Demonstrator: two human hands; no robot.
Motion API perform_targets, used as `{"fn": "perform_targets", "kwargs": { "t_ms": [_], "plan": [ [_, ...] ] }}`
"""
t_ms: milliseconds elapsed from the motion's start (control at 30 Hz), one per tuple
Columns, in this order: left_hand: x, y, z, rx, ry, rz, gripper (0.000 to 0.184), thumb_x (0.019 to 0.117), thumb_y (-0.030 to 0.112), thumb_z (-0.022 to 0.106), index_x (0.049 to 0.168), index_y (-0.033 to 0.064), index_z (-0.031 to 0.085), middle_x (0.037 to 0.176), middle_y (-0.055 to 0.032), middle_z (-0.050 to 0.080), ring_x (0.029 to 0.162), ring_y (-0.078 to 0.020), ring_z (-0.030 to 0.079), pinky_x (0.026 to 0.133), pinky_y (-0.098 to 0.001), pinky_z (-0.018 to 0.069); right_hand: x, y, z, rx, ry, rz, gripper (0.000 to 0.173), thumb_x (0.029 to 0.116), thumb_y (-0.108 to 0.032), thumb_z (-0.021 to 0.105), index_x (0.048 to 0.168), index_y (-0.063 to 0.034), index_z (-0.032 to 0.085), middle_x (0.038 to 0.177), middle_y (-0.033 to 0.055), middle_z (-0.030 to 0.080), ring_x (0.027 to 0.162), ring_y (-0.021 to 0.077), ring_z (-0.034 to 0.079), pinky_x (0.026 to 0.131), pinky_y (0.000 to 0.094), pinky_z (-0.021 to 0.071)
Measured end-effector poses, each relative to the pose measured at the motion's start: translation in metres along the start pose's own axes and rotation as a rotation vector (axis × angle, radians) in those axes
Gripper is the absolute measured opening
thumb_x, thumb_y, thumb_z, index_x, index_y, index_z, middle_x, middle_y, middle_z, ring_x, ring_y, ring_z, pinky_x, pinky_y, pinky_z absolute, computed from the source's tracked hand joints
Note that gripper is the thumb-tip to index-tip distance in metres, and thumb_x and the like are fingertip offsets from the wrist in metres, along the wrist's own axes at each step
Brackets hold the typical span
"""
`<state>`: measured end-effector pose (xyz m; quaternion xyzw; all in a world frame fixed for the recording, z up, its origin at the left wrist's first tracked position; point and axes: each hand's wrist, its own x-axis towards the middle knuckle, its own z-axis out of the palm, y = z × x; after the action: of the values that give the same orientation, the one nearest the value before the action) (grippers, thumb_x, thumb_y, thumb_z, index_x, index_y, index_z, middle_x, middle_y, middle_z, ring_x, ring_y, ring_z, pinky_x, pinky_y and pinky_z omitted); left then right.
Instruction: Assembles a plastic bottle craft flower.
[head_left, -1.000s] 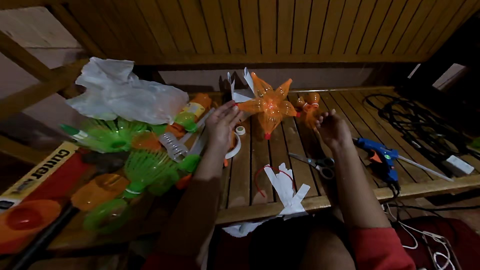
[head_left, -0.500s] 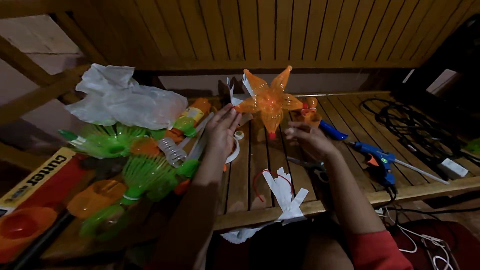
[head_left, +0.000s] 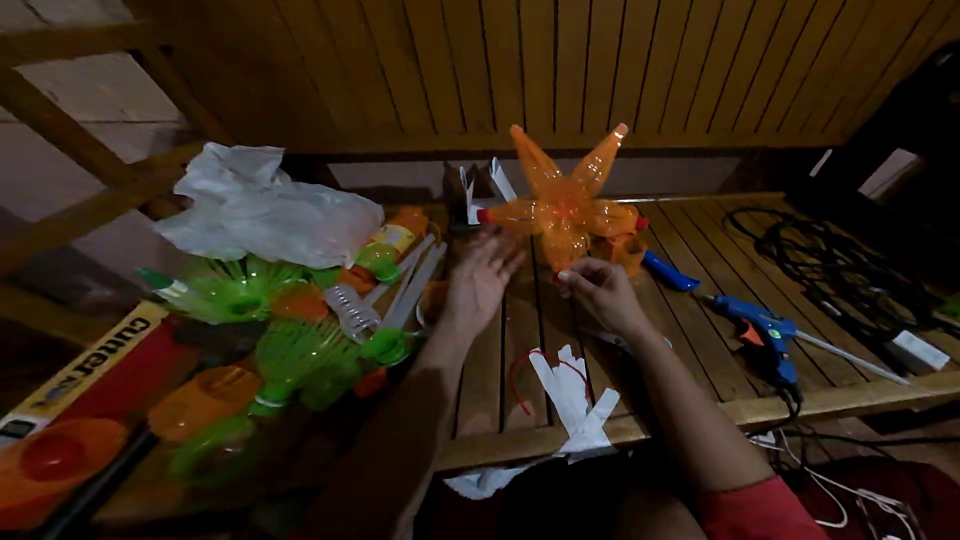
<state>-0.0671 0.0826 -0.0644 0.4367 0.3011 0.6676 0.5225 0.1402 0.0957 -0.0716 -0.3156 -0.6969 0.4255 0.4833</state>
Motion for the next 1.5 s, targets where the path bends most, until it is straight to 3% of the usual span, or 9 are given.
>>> {"fn": "perform_targets", "kwargs": {
  "t_ms": [133, 200, 333, 467, 600, 667, 800, 1367, 1500],
  "plan": [
    [-0.009, -0.014, 0.015, 0.240, -0.210, -0.084, 0.038, 0.1000, 0.004, 0.053, 0.137, 0.0004, 0.050, 0.120, -0.0053, 0.065, 0.107, -0.0120, 0.065, 0.097, -0.0310, 0.0543, -0.003, -0.001, 0.007, 0.021, 0.023, -0.051, 0.007, 0.0971, -0.001, 0.064, 0.098, 0.0055, 0.067, 0.080, 0.0014, 0.068, 0.074, 0.0030, 0.066, 0.074, 0.0217, 0.0579],
    [-0.012, -0.015, 0.023, 0.249, -0.194, -0.069, 0.022, 0.0978, 0.000, 0.060, 0.120, 0.0005, 0.060, 0.103, -0.0015, 0.070, 0.096, -0.0087, 0.068, 0.092, -0.0283, 0.0562, -0.005, -0.003, 0.012, 0.006, 0.035, -0.055, 0.009, 0.0964, 0.001, 0.064, 0.101, 0.0072, 0.067, 0.080, 0.0023, 0.068, 0.073, 0.0019, 0.065, 0.074, 0.0206, 0.0566],
    [-0.013, -0.012, 0.023, 0.354, -0.139, -0.053, 0.009, 0.0971, -0.001, 0.063, 0.105, -0.0008, 0.067, 0.096, -0.0010, 0.073, 0.091, -0.0075, 0.070, 0.089, -0.0272, 0.0574, -0.006, -0.006, 0.014, -0.043, -0.003, -0.042, 0.012, 0.0962, 0.001, 0.065, 0.105, 0.0084, 0.068, 0.087, 0.0051, 0.069, 0.076, 0.0022, 0.064, 0.075, 0.0204, 0.0562],
    [-0.015, 0.003, 0.021, 0.502, -0.101, 0.006, 0.012, 0.0955, 0.001, 0.067, 0.107, 0.0002, 0.071, 0.100, 0.0002, 0.074, 0.093, -0.0045, 0.068, 0.088, -0.0254, 0.0560, -0.007, -0.012, -0.005, -0.223, -0.113, 0.065, 0.024, 0.0972, -0.013, 0.070, 0.116, 0.0021, 0.071, 0.102, 0.0089, 0.072, 0.088, 0.0090, 0.067, 0.081, 0.0270, 0.0569],
    [-0.015, 0.013, 0.013, 0.543, -0.102, 0.121, 0.014, 0.0972, -0.003, 0.062, 0.111, -0.0049, 0.066, 0.095, -0.0017, 0.076, 0.087, -0.0072, 0.074, 0.085, -0.0249, 0.0609, -0.017, -0.019, -0.029, -0.352, 0.155, 0.077, 0.027, 0.1056, -0.019, 0.057, 0.120, 0.0029, 0.066, 0.105, 0.0170, 0.070, 0.087, 0.0224, 0.068, 0.079, 0.0402, 0.0568],
    [-0.017, 0.017, 0.012, 0.580, -0.083, 0.155, 0.013, 0.0973, -0.002, 0.063, 0.109, -0.0041, 0.066, 0.092, 0.0007, 0.076, 0.084, -0.0050, 0.073, 0.083, -0.0231, 0.0609, -0.021, -0.017, -0.034, -0.368, 0.325, -0.065, 0.029, 0.1082, -0.019, 0.051, 0.123, 0.0031, 0.064, 0.101, 0.0155, 0.068, 0.080, 0.0174, 0.065, 0.073, 0.0339, 0.0553],
    [-0.019, 0.021, 0.009, 0.677, -0.061, 0.252, 0.015, 0.0943, -0.002, 0.067, 0.110, -0.0041, 0.067, 0.094, 0.0014, 0.076, 0.086, -0.0021, 0.073, 0.083, -0.0207, 0.0600, -0.020, -0.012, -0.037, -0.357, 0.433, -0.390, 0.029, 0.1067, -0.012, 0.051, 0.128, 0.0044, 0.063, 0.113, 0.0141, 0.066, 0.091, 0.0092, 0.065, 0.081, 0.0230, 0.0548],
    [-0.024, 0.024, 0.012, 0.816, -0.033, 0.280, 0.017, 0.0912, 0.001, 0.072, 0.107, -0.0042, 0.069, 0.094, -0.0001, 0.075, 0.087, 0.0027, 0.070, 0.081, -0.0153, 0.0572, -0.012, -0.007, -0.035, -0.521, 0.426, -0.509, 0.017, 0.0996, -0.008, 0.062, 0.105, 0.0064, 0.071, 0.098, 0.0151, 0.068, 0.086, 0.0100, 0.065, 0.079, 0.0189, 0.0538],
    [-0.025, 0.023, 0.012, 0.924, -0.005, 0.267, 0.019, 0.0920, 0.002, 0.072, 0.109, -0.0046, 0.070, 0.097, -0.0045, 0.075, 0.087, 0.0040, 0.068, 0.082, -0.0144, 0.0552, -0.014, -0.014, -0.034, -0.758, 0.402, -0.482, 0.012, 0.0957, -0.001, 0.064, 0.103, 0.0066, 0.071, 0.100, 0.0228, 0.068, 0.088, 0.0294, 0.067, 0.077, 0.0340, 0.0563]
  ]
}}
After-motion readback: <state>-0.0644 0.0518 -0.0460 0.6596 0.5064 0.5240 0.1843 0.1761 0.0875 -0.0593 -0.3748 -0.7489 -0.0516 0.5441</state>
